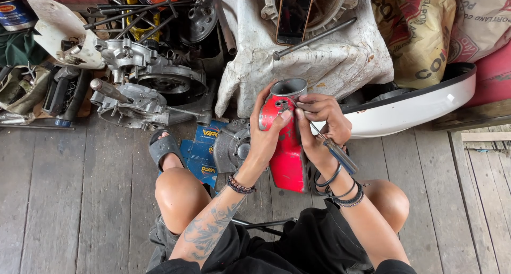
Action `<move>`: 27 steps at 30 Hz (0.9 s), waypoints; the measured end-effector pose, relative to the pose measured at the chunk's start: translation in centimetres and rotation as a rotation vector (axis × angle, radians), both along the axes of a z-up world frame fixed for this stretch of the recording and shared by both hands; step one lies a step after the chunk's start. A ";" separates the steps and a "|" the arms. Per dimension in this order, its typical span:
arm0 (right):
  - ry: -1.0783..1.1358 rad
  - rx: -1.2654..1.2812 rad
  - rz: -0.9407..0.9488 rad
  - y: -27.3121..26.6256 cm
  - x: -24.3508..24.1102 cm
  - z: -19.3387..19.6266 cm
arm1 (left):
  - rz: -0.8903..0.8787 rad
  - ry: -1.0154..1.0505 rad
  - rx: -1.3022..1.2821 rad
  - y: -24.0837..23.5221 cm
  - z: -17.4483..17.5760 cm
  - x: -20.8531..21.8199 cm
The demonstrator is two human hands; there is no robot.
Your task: The person is using a small metal tool to scrape red paint or residue from a metal motorcycle engine component.
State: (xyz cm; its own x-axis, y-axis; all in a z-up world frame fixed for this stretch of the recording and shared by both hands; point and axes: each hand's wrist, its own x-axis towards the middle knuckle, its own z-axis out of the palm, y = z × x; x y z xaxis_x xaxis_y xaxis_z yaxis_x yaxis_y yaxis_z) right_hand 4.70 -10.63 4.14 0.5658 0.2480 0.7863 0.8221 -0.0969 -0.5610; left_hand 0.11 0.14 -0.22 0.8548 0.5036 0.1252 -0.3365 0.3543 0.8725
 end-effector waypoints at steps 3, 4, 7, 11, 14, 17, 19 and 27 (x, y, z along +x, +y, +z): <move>0.025 0.043 -0.018 -0.5 0.1 -1.1 | 0.005 0.006 0.022 0.3 0.4 -0.1; 0.028 0.043 -0.017 -0.5 0.1 -1.1 | 0.005 0.009 0.022 0.3 0.4 -0.1; 0.037 0.053 -0.027 -0.5 0.1 -1.1 | 0.009 -0.008 0.001 0.2 0.4 -0.1; 0.031 0.054 -0.003 -0.3 0.2 -1.4 | 0.001 -0.009 -0.006 0.5 0.7 -0.3; 0.034 0.087 -0.002 -0.5 0.5 -1.6 | -0.007 -0.014 -0.005 0.8 0.8 -0.4; 0.056 0.084 0.042 -0.5 0.7 -1.5 | -0.004 -0.024 -0.005 0.7 0.4 -0.3; 0.081 0.086 0.083 -0.8 1.2 -1.7 | -0.001 -0.022 0.002 1.0 0.7 -0.3; 0.315 0.118 0.242 -3.5 2.8 -0.8 | -0.076 -0.101 0.098 2.1 2.2 -0.4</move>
